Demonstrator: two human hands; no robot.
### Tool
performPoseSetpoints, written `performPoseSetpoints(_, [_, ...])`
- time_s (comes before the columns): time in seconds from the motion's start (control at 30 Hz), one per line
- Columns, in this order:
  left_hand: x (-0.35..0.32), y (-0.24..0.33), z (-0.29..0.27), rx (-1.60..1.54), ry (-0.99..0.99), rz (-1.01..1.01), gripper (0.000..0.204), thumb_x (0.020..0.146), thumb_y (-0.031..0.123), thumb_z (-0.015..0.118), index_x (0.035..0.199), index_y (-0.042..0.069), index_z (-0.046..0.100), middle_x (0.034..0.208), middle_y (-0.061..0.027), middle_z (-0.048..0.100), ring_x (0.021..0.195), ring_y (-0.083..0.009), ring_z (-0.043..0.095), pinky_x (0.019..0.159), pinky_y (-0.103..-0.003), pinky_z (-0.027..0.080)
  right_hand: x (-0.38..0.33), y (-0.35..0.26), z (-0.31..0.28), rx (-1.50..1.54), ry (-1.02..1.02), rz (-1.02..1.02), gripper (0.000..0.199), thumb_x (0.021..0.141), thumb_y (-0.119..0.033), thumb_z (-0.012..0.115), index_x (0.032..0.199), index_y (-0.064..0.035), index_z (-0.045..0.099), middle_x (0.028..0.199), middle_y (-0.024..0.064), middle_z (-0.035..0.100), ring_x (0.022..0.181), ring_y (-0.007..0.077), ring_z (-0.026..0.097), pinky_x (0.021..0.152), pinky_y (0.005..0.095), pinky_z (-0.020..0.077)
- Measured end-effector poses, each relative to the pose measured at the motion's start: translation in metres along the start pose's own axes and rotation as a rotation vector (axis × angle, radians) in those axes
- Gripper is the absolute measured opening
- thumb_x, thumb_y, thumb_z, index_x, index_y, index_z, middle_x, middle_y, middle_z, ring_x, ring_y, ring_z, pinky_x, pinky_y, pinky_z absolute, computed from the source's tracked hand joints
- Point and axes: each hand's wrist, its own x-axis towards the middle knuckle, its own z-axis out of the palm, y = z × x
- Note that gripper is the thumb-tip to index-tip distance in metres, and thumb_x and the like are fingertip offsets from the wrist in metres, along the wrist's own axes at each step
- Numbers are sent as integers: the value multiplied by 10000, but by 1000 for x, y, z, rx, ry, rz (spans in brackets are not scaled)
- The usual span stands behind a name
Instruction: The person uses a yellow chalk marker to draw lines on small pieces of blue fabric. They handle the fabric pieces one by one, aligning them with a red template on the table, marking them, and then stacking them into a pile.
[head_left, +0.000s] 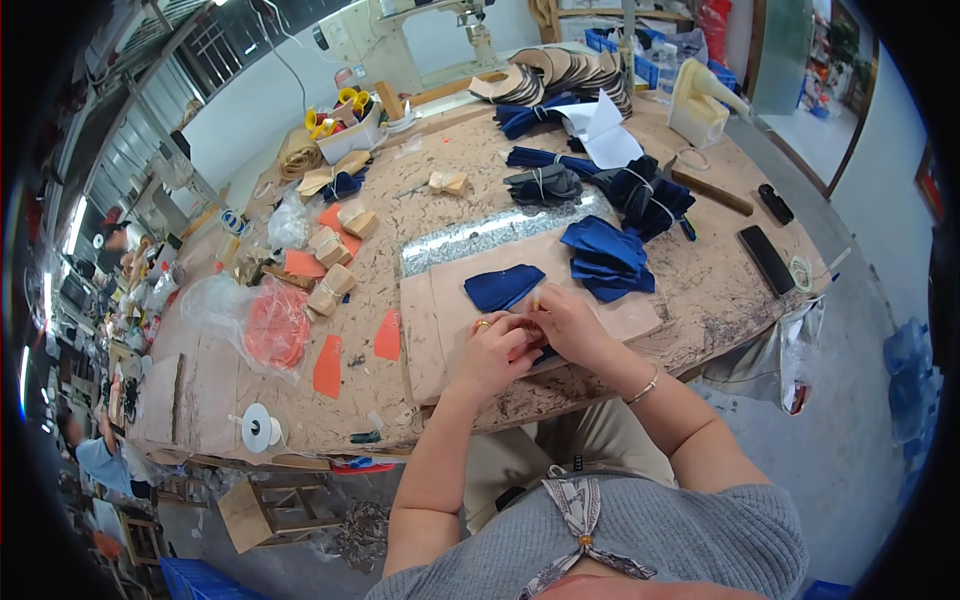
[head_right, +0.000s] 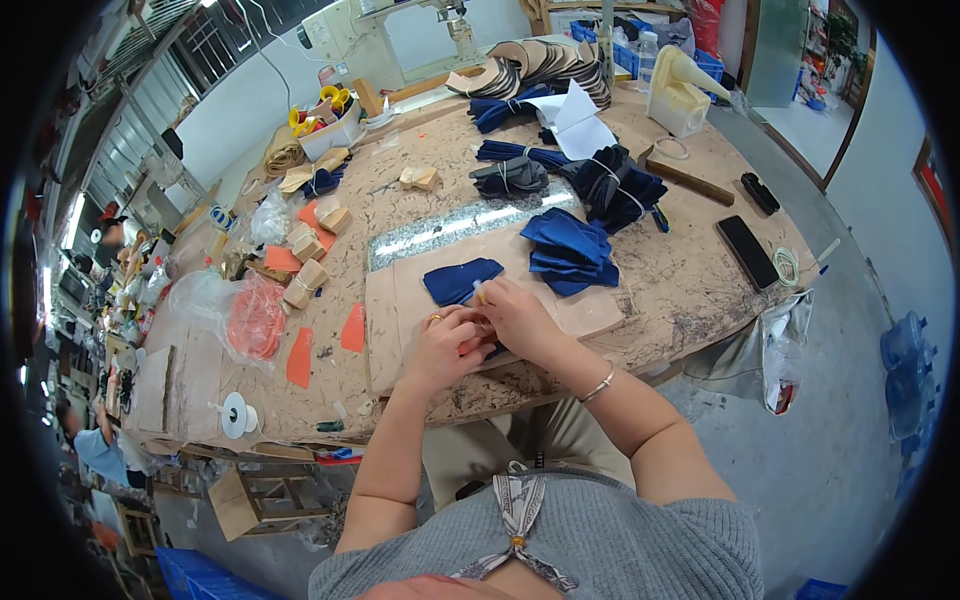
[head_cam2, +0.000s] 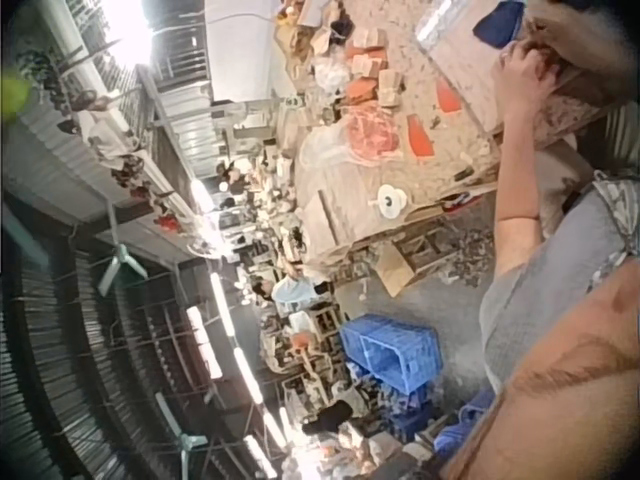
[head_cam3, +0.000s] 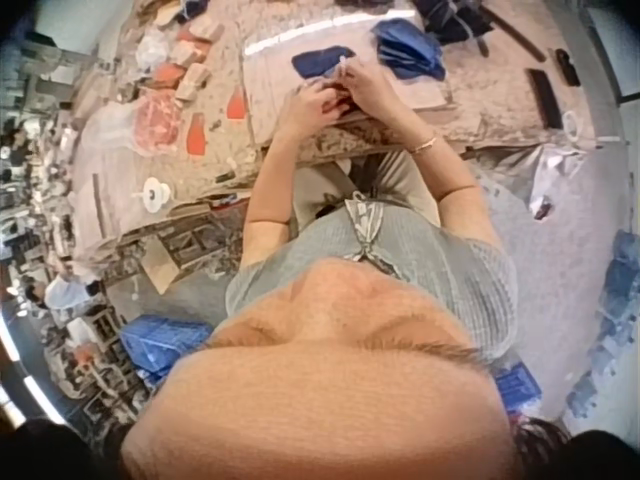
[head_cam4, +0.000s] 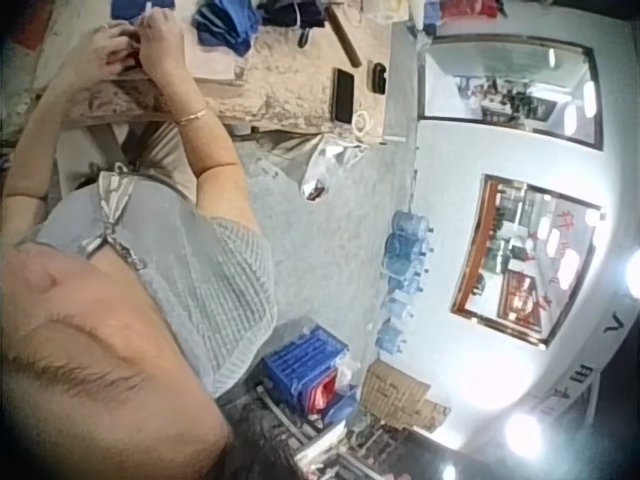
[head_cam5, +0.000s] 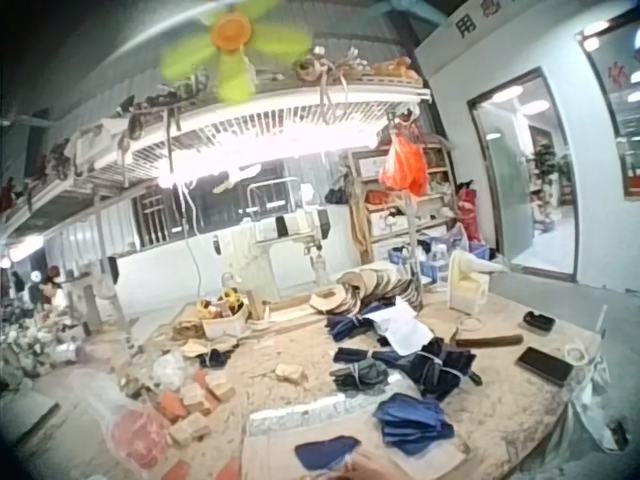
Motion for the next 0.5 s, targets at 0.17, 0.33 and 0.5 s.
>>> performPoseSetpoints(0.17, [0,3,0,-16,64,13,273,766,256,789,1022,182,728,1196,18,650,1204,-230,561,1002,-453,391,1,-7,-6,143,-4,117,86,871,15,619,911,-16,549,851,164,599,766,355,615,668,399,500])
performPoseSetpoints(0.33, [0,1,0,-20,33,3,268,764,263,791,1015,190,732,1195,21,651,1197,-228,564,985,-446,400,-1,-3,0,101,10,50,88,857,23,625,910,-15,565,845,163,603,771,352,618,667,397,500])
performPoseSetpoints(0.5, [-4,-4,2,7,74,8,244,763,263,787,990,192,733,1177,23,656,1189,-223,567,973,-456,405,0,-6,5,63,30,48,65,856,-5,621,901,-15,576,827,162,592,778,369,605,672,423,493])
